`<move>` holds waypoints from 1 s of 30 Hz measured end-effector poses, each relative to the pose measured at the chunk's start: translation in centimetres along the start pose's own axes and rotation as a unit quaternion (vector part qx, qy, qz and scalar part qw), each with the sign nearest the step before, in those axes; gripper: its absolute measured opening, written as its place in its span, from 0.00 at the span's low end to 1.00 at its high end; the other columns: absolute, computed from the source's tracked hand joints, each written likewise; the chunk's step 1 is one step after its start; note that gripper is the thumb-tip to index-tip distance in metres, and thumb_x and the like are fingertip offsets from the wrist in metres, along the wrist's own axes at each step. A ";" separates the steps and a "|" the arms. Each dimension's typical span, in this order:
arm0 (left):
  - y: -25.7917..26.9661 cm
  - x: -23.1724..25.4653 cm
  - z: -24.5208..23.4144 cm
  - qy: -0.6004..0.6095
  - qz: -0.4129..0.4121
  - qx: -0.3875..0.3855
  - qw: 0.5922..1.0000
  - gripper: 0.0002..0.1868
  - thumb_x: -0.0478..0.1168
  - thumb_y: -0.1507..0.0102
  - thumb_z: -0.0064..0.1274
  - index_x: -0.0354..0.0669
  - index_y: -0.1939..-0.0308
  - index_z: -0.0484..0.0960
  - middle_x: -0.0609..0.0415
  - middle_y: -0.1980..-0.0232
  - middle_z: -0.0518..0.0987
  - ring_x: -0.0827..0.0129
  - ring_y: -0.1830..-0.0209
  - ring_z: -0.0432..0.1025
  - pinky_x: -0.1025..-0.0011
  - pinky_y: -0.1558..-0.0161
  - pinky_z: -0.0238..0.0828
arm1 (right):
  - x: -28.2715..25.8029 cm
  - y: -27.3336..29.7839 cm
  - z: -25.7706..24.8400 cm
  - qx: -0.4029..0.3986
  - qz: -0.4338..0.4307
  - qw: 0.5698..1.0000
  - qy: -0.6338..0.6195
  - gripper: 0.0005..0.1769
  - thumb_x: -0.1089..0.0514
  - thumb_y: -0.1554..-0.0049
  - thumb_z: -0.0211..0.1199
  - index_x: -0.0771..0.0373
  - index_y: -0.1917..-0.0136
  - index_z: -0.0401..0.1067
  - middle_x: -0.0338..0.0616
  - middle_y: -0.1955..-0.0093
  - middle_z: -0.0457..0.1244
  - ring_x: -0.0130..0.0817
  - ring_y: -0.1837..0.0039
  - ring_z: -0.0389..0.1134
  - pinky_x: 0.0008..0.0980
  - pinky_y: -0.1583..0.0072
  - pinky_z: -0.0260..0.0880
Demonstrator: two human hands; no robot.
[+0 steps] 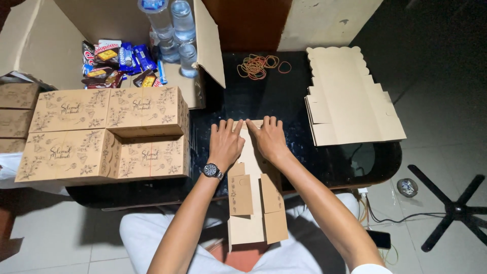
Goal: Folding cardboard templates into boxes and filling them with snacks and water bottles.
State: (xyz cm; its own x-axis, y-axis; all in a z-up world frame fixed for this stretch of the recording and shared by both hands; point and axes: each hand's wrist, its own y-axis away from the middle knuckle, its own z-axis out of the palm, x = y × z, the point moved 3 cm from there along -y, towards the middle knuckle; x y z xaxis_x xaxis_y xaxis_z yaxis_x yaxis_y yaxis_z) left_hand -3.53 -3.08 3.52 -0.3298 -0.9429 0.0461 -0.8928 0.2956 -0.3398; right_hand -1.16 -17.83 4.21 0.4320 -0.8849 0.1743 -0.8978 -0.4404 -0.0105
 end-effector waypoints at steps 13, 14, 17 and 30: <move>0.9 -1.3 1.8 0.035 -0.067 0.093 0.993 0.25 0.44 0.38 0.38 0.37 0.44 0.82 0.52 0.55 0.75 0.57 0.55 0.67 0.61 0.57 0.59 | 5.1 -0.2 1.8 0.013 0.052 0.992 -0.115 0.18 0.51 0.42 0.59 0.43 0.40 0.80 0.40 0.48 0.63 0.40 0.43 0.65 0.41 0.46 0.65; 1.0 -1.3 1.7 0.039 -0.068 0.099 0.992 0.25 0.44 0.38 0.38 0.36 0.45 0.82 0.51 0.56 0.76 0.58 0.55 0.68 0.61 0.57 0.59 | 5.3 0.2 1.7 0.024 0.054 0.992 -0.111 0.17 0.52 0.42 0.59 0.44 0.42 0.81 0.41 0.49 0.64 0.40 0.44 0.65 0.41 0.46 0.65; 0.8 -1.1 1.3 0.046 -0.067 0.111 0.991 0.25 0.44 0.38 0.39 0.35 0.45 0.82 0.51 0.56 0.77 0.58 0.55 0.68 0.61 0.57 0.60 | 6.0 0.6 2.3 0.046 0.063 0.990 -0.118 0.16 0.53 0.42 0.58 0.47 0.43 0.81 0.40 0.48 0.65 0.40 0.42 0.66 0.40 0.47 0.66; 2.3 -0.2 -0.1 0.046 -0.082 0.104 0.990 0.26 0.42 0.39 0.41 0.35 0.39 0.79 0.49 0.50 0.76 0.56 0.49 0.67 0.59 0.53 0.60 | 7.3 4.6 4.1 0.129 0.092 0.891 -0.425 0.24 0.68 0.41 0.52 0.63 0.34 0.75 0.54 0.33 0.66 0.53 0.25 0.60 0.48 0.30 0.63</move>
State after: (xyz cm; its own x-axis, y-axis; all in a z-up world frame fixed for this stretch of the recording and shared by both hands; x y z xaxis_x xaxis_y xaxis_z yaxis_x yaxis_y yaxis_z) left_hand -5.60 -2.21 2.85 -0.2204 -0.9550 0.1984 -0.8573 0.0927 -0.5065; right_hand -1.75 -26.94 1.37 0.2877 -0.6930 -0.6610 -0.9576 -0.1993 -0.2078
